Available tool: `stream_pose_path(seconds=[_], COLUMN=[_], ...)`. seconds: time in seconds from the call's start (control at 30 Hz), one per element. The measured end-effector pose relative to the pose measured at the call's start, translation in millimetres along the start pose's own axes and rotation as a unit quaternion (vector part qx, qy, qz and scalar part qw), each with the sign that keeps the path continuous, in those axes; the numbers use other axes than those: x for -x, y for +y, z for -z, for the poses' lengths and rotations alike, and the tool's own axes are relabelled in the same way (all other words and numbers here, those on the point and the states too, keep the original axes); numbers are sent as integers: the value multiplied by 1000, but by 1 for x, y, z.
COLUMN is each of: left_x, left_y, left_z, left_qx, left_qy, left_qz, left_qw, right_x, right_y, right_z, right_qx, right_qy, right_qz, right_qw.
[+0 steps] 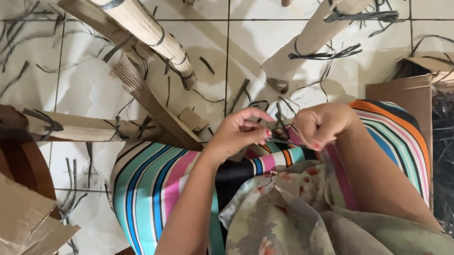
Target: Wrapping and securing black plastic strips around the legs of a wooden stool that are pre-wrapped in paper.
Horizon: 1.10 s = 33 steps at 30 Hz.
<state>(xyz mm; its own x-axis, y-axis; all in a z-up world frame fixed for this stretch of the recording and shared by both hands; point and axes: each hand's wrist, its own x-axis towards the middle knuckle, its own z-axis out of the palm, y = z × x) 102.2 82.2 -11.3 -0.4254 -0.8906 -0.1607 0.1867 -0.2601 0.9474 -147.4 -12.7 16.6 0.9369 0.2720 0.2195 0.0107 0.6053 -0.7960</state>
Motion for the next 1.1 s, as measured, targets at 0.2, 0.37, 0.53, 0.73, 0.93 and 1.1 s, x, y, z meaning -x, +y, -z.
stream_pose_path(seconds=[0.2,0.37,0.53,0.73,0.93,1.1], left_x=[-7,-8,-11,-19,-61,-98], left_y=[-21,-17,-27,-10,3,37], left_z=[10,1,-3,-15,-27,-51], left_qx=[89,136,123,65,-67,-235], left_qy=[87,153,169,180,197,218], left_qz=[-17,-60,-58,-47,-67,-124], left_qw=[992,977,976,980,976,939], right_x=[23,47,62,87,103,114], right_y=[-14,-18,-25,-15,-10,-14], right_z=[-25,-23,-34,-20,-19,-29], right_qx=[170,298,300,365,356,360], right_qy=[489,506,403,408,615,691], right_qz=[-45,-175,-269,-410,-435,-391], right_qw=[854,790,821,730,553,489])
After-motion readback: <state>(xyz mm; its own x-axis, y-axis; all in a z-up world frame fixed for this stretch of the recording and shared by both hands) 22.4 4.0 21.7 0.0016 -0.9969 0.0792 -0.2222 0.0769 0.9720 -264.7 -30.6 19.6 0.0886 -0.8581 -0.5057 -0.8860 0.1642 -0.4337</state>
